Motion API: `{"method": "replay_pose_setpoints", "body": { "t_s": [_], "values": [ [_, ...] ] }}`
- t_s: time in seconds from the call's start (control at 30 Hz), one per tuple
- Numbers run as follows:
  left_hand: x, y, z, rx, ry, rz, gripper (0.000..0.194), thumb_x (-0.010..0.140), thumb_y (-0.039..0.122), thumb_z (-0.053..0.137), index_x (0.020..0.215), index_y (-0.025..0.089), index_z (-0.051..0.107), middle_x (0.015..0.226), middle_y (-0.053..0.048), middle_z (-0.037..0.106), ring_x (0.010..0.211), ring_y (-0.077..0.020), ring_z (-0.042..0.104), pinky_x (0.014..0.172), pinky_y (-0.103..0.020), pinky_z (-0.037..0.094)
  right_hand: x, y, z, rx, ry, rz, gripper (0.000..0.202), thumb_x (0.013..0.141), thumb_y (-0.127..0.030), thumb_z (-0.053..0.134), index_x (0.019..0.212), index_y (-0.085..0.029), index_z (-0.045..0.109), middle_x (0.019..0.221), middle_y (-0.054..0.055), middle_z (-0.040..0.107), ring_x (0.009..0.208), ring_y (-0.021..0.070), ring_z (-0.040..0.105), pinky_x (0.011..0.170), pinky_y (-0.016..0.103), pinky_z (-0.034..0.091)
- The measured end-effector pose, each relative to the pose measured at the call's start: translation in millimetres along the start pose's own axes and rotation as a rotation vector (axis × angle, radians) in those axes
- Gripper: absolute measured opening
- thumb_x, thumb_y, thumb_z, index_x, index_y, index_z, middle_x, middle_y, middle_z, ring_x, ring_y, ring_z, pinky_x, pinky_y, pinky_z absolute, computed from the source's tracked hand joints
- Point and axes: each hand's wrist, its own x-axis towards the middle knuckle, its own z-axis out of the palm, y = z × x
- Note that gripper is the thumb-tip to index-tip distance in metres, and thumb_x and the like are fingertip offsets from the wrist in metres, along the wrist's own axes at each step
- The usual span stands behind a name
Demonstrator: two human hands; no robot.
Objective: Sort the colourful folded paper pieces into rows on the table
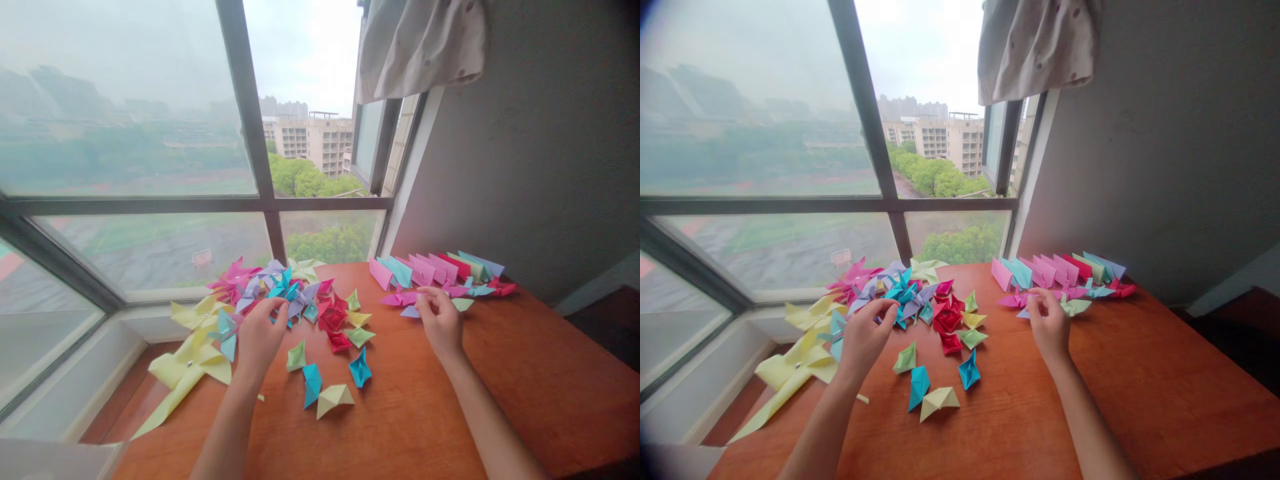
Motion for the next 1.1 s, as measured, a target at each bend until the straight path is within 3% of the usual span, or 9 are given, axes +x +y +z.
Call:
{"method": "replay_pose_setpoints", "body": {
  "t_s": [0.13, 0.27, 0.4, 0.6, 0.83, 0.97, 1.1],
  "values": [
    [7, -16, -25.6, 0.373, 0.108, -0.073, 0.028, 0.091, 0.035, 0.044, 0.094, 0.02, 0.067, 0.102, -0.009, 0.07, 0.092, -0.0264, 0.064, 0.075, -0.032, 0.045, -1, -28, 38, 0.127, -0.099, -0.02, 0.033, 0.086, -0.048, 0.054, 0.098, -0.018, 0.064, 0.072, 0.002, 0.065, 0.065, 0.0174, 0.062, 0.063, 0.028, 0.049],
    [8, -24, -44.2, 0.54, -0.003, -0.223, 0.032, 0.09, 0.039, 0.042, 0.099, 0.022, 0.067, 0.104, -0.01, 0.071, 0.093, -0.0307, 0.066, 0.07, -0.035, 0.045, -3, -33, 59, 0.204, -0.135, -0.027, 0.031, 0.088, -0.046, 0.053, 0.098, -0.018, 0.062, 0.067, -0.001, 0.062, 0.061, 0.0152, 0.059, 0.061, 0.027, 0.048],
    [8, -25, -52.6, 0.58, -0.113, -0.312, 0.032, 0.088, 0.043, 0.043, 0.093, 0.023, 0.068, 0.101, -0.01, 0.072, 0.091, -0.0333, 0.067, 0.067, -0.036, 0.045, -13, -23, 64, 0.214, -0.178, -0.004, 0.032, 0.087, -0.047, 0.054, 0.097, -0.018, 0.063, 0.067, 0.0, 0.062, 0.062, 0.0157, 0.06, 0.061, 0.027, 0.048],
    [8, -29, -52.1, 0.62, -0.203, -0.295, 0.031, 0.086, 0.041, 0.043, 0.094, 0.024, 0.069, 0.095, -0.011, 0.074, 0.089, -0.0329, 0.068, 0.065, -0.035, 0.044, -19, -17, 58, 0.25, -0.205, 0.046, 0.033, 0.088, -0.047, 0.054, 0.101, -0.018, 0.063, 0.066, -0.001, 0.061, 0.061, 0.0159, 0.058, 0.061, 0.027, 0.047],
    [8, -36, -47.0, 0.615, -0.273, -0.301, 0.032, 0.082, 0.026, 0.046, 0.104, 0.026, 0.069, 0.098, -0.01, 0.075, 0.088, -0.0303, 0.069, 0.064, -0.031, 0.043, -24, -21, 58, 0.125, -0.225, -0.04, 0.029, 0.09, -0.042, 0.052, 0.101, -0.018, 0.065, 0.069, 0.001, 0.064, 0.065, 0.017, 0.06, 0.064, 0.028, 0.047],
    [7, -21, -46.3, 0.592, -0.181, -0.25, 0.027, 0.085, 0.031, 0.046, 0.097, 0.025, 0.07, 0.096, -0.009, 0.074, 0.088, -0.0296, 0.068, 0.063, -0.03, 0.042, -29, -23, 62, 0.115, -0.262, -0.057, 0.03, 0.089, -0.043, 0.052, 0.099, -0.018, 0.066, 0.071, 0.002, 0.067, 0.064, 0.0177, 0.061, 0.063, 0.028, 0.048],
    [4, -10, -35.2, 0.383, -0.045, -0.092, 0.025, 0.086, 0.037, 0.05, 0.096, 0.024, 0.07, 0.086, -0.004, 0.074, 0.078, -0.0243, 0.067, 0.062, -0.028, 0.042, -34, -30, 65, 0.11, -0.291, -0.071, 0.029, 0.089, -0.042, 0.052, 0.096, -0.019, 0.068, 0.076, 0.003, 0.07, 0.065, 0.018, 0.062, 0.063, 0.028, 0.049]
  ]
}}
